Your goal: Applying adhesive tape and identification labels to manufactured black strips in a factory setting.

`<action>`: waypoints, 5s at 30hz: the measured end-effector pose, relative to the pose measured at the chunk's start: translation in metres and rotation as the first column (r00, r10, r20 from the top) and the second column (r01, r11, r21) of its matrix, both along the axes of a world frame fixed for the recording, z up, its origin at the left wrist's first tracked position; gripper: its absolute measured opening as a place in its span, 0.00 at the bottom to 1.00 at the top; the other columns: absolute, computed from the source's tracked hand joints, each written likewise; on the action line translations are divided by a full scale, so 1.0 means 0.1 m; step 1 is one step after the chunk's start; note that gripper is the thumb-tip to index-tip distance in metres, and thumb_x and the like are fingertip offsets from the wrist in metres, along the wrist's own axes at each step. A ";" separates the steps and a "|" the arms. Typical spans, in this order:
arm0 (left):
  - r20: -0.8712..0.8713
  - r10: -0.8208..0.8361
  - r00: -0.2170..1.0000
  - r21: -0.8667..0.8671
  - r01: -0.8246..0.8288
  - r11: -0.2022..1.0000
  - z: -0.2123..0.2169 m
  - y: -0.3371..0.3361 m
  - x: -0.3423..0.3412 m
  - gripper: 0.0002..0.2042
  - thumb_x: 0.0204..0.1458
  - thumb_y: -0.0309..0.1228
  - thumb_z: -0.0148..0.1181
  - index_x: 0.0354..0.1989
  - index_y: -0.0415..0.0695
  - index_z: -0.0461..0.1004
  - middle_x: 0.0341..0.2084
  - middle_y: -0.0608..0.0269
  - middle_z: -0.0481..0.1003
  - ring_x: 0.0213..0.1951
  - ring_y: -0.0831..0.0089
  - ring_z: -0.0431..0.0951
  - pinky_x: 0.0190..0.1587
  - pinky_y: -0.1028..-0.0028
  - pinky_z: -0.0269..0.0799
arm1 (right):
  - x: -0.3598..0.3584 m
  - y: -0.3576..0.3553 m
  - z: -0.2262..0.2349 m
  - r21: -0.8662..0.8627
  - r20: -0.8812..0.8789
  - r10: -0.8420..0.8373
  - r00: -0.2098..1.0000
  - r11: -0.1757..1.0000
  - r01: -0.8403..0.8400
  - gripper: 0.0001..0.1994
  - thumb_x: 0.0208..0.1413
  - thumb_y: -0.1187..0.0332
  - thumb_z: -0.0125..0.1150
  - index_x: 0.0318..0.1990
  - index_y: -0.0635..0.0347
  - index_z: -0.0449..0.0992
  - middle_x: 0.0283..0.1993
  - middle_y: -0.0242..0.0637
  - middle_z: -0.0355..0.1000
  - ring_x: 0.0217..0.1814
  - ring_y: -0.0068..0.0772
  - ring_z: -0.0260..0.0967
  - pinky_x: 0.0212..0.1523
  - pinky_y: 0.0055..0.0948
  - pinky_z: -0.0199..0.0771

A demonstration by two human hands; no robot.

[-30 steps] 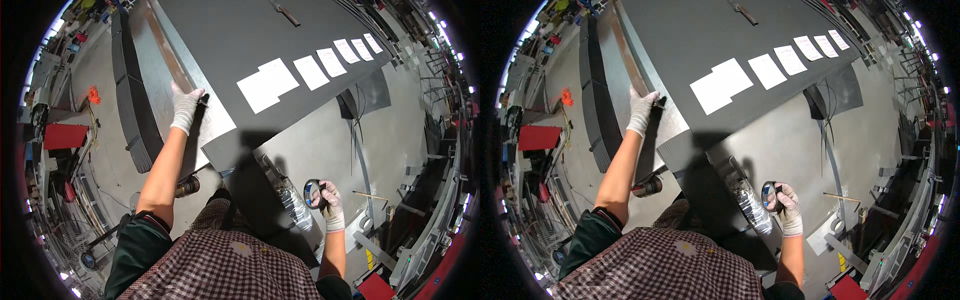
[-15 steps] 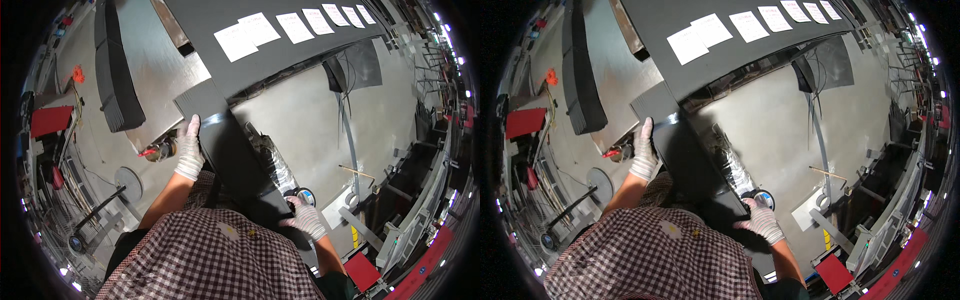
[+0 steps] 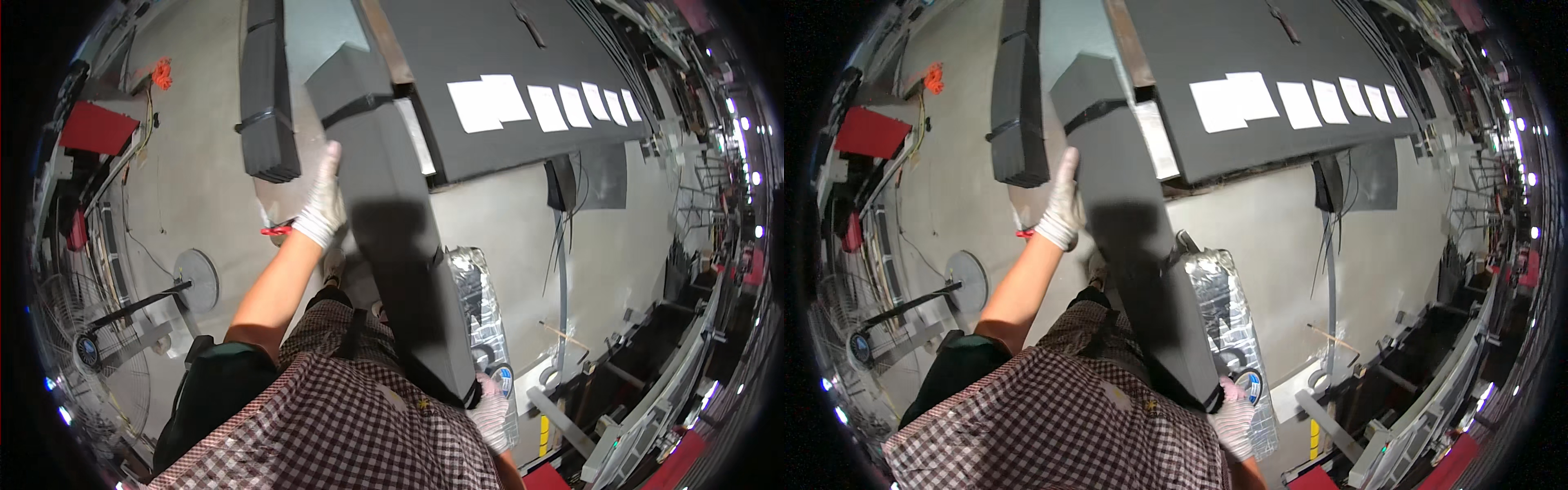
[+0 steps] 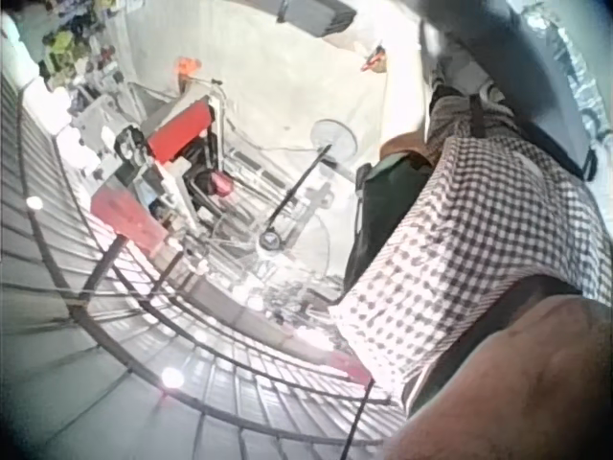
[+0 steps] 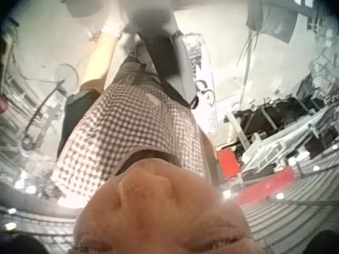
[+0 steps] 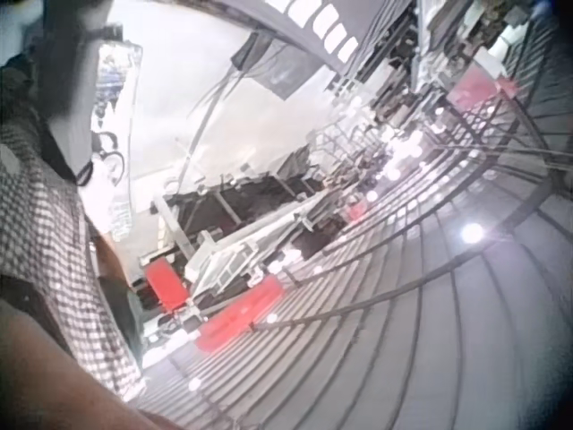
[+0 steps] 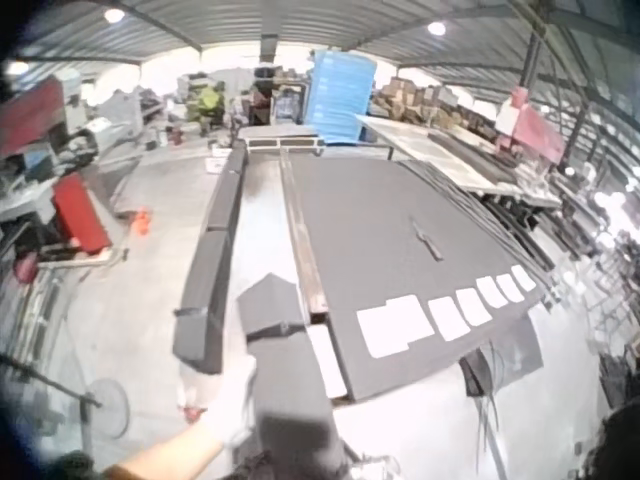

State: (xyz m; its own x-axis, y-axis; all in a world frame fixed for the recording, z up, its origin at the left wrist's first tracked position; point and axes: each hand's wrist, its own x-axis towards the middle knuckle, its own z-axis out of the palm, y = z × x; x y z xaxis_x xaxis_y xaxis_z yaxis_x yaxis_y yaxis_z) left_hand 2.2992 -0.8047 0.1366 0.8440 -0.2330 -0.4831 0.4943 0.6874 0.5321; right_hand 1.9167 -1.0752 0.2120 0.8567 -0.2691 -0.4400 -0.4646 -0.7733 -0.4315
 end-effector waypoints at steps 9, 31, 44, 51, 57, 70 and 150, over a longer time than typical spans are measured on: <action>0.412 0.034 0.911 0.758 -0.363 0.542 0.68 1.28 -0.60 0.15 0.54 0.26 0.59 0.47 0.31 0.71 0.42 0.55 0.77 0.46 0.64 0.77 0.49 0.68 0.72 | 3.24 1.55 0.31 -0.149 0.326 0.106 0.940 0.987 -0.060 0.40 0.33 0.51 0.78 0.54 0.62 0.69 0.47 0.50 0.75 0.50 0.52 0.73 0.51 0.41 0.73; 0.251 -0.577 0.777 0.736 -0.540 -0.408 -0.16 1.66 0.58 0.23 0.59 0.40 0.53 0.60 0.43 0.69 0.63 0.54 0.64 0.66 0.54 0.59 0.68 0.59 0.53 | 4.08 1.80 -0.27 0.645 0.460 -0.338 0.821 0.762 -0.047 0.15 0.59 0.67 0.61 0.50 0.65 0.73 0.35 0.33 0.75 0.26 0.17 0.67 0.22 0.17 0.62; -0.215 -0.604 0.768 0.610 -0.378 -0.697 0.49 1.15 0.53 0.47 0.48 0.62 0.55 0.65 0.31 0.56 0.66 0.40 0.56 0.69 0.49 0.52 0.71 0.55 0.43 | -0.01 -1.67 -1.78 -0.084 -0.035 -0.492 0.870 0.869 0.488 0.23 0.56 0.48 0.58 0.44 0.60 0.79 0.39 0.53 0.77 0.43 0.50 0.76 0.48 0.42 0.72; -0.432 -0.577 0.693 0.497 -0.351 -0.793 0.47 1.38 0.44 0.42 0.54 0.59 0.49 0.66 0.33 0.56 0.67 0.43 0.56 0.70 0.52 0.50 0.72 0.58 0.41 | -0.37 -2.71 -2.55 0.088 -0.398 -0.461 0.793 0.842 0.533 0.39 0.56 0.34 0.49 0.52 0.68 0.75 0.52 0.57 0.73 0.60 0.52 0.69 0.60 0.37 0.65; -0.370 -0.656 0.658 0.505 -0.450 -0.737 0.62 1.03 0.38 0.27 0.56 0.42 0.56 0.61 0.39 0.65 0.61 0.50 0.65 0.67 0.54 0.58 0.69 0.57 0.50 | -0.13 -2.96 -2.32 0.070 -0.328 -0.465 0.822 0.856 0.512 0.37 0.55 0.37 0.51 0.49 0.69 0.76 0.49 0.60 0.74 0.58 0.54 0.69 0.59 0.38 0.65; -0.011 -0.095 0.995 0.759 0.070 0.647 0.10 -1.43 0.92 0.36 0.54 0.54 0.58 0.56 0.31 0.61 0.43 0.50 0.73 0.42 0.64 0.73 0.49 0.65 0.69 | 3.50 -0.81 -0.63 0.914 0.094 -0.872 0.480 0.266 0.305 0.15 0.56 0.67 0.64 0.47 0.60 0.68 0.32 0.29 0.69 0.29 0.20 0.65 0.30 0.22 0.68; 0.401 -0.729 0.555 0.732 -0.673 -0.110 0.61 -1.69 0.34 0.33 0.32 0.28 0.74 0.53 0.45 0.71 0.49 0.56 0.74 0.52 0.61 0.73 0.56 0.69 0.69 | 3.11 -1.55 0.19 0.830 0.070 -0.252 0.965 0.551 0.084 0.23 0.54 0.81 0.56 0.59 0.60 0.70 0.43 0.32 0.73 0.40 0.20 0.70 0.45 0.21 0.73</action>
